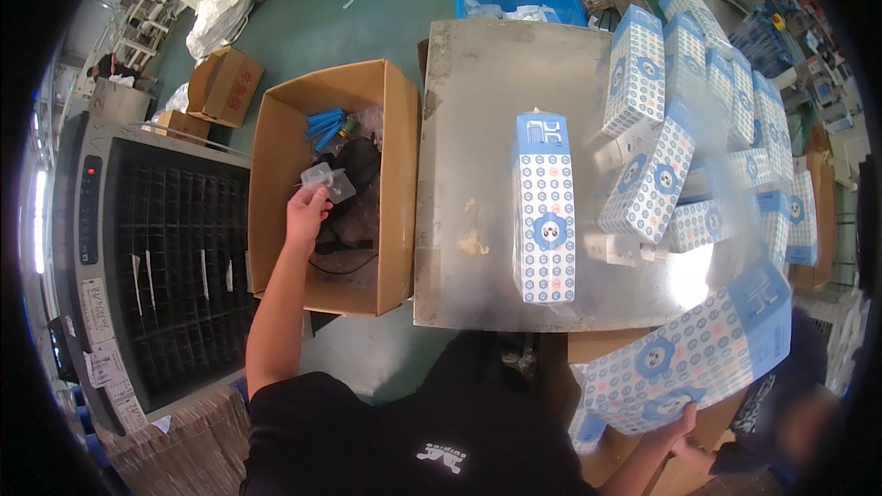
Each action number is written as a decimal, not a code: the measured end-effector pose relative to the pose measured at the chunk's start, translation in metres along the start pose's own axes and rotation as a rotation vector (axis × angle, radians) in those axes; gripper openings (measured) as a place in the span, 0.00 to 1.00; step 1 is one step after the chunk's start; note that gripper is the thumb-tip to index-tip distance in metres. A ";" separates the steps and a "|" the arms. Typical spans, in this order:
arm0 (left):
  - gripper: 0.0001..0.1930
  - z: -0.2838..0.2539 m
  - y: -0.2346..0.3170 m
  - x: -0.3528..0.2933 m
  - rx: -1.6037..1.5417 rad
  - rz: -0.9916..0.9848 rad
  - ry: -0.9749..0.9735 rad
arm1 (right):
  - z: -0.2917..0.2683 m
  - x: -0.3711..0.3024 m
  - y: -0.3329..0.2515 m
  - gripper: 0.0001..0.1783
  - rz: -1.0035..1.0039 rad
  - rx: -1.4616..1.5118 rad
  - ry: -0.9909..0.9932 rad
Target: The person unfolds flat cardboard boxes and fills them with stacks of blue and white packaged goods before placing the filled boxes onto a conveyor belt for machine taping.
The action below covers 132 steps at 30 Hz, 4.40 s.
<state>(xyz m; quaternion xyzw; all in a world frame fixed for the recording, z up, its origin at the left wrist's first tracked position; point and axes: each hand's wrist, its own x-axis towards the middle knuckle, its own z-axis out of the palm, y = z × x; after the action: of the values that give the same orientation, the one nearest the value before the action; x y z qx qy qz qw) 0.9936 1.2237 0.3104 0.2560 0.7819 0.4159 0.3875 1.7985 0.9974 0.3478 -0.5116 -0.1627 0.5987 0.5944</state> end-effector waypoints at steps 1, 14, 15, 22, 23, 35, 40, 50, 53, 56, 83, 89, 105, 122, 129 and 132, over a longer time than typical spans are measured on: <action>0.11 0.004 0.026 -0.015 -0.118 -0.004 0.050 | -0.021 -0.005 0.004 0.47 0.007 0.015 -0.029; 0.14 0.275 0.116 -0.297 0.035 0.185 -1.194 | -0.036 -0.158 0.005 0.49 -0.595 0.129 0.192; 0.14 0.300 0.103 -0.320 0.081 0.166 -1.331 | -0.056 -0.182 0.014 0.48 -0.591 0.204 0.198; 0.13 0.439 -0.010 -0.362 0.667 0.058 -1.702 | -0.062 -0.243 0.110 0.51 -0.694 0.266 0.617; 0.13 0.444 -0.020 -0.365 0.700 0.050 -1.714 | -0.058 -0.256 0.121 0.51 -0.684 0.286 0.654; 0.21 0.495 -0.052 -0.390 0.893 0.132 -1.805 | -0.073 -0.275 0.159 0.49 -0.775 0.385 0.741; 0.27 0.500 -0.073 -0.384 0.813 0.269 -1.819 | -0.079 -0.244 0.146 0.52 -0.719 0.195 0.793; 0.16 0.561 -0.135 -0.363 1.249 0.651 -2.255 | -0.054 -0.176 0.095 0.58 -0.515 0.102 0.809; 0.17 0.574 -0.155 -0.383 0.975 0.596 -2.225 | -0.048 -0.171 0.089 0.59 -0.510 0.090 0.837; 0.18 0.581 -0.160 -0.393 0.946 0.374 -2.365 | -0.049 -0.186 0.095 0.59 -0.489 0.088 0.867; 0.14 0.228 0.048 -0.074 0.166 0.466 -0.338 | -0.037 0.086 0.129 0.29 -0.183 -1.841 0.656; 0.16 0.200 0.007 -0.036 0.587 0.743 -0.240 | -0.026 0.084 0.121 0.30 -0.187 -1.901 0.398; 0.36 0.278 0.052 -0.171 0.993 1.302 -0.212 | -0.078 -0.135 0.138 0.18 0.010 -1.595 1.512; 0.27 0.561 -0.088 -0.372 0.928 0.319 -2.109 | -0.072 -0.148 0.238 0.56 0.492 -1.067 0.670; 0.34 0.548 -0.150 -0.546 1.045 2.208 -2.011 | -0.078 -0.226 0.222 0.56 0.287 -0.962 -0.013; 0.34 0.574 -0.167 -0.571 1.175 2.199 -2.103 | -0.122 -0.202 0.221 0.64 0.517 -0.945 0.166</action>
<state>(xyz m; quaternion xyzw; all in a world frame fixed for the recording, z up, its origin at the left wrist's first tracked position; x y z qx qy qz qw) 1.7751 0.9831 0.1906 -0.9178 0.3192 0.2103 -0.1080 1.7296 0.7162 0.2035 -0.7920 -0.2356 0.5445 0.1440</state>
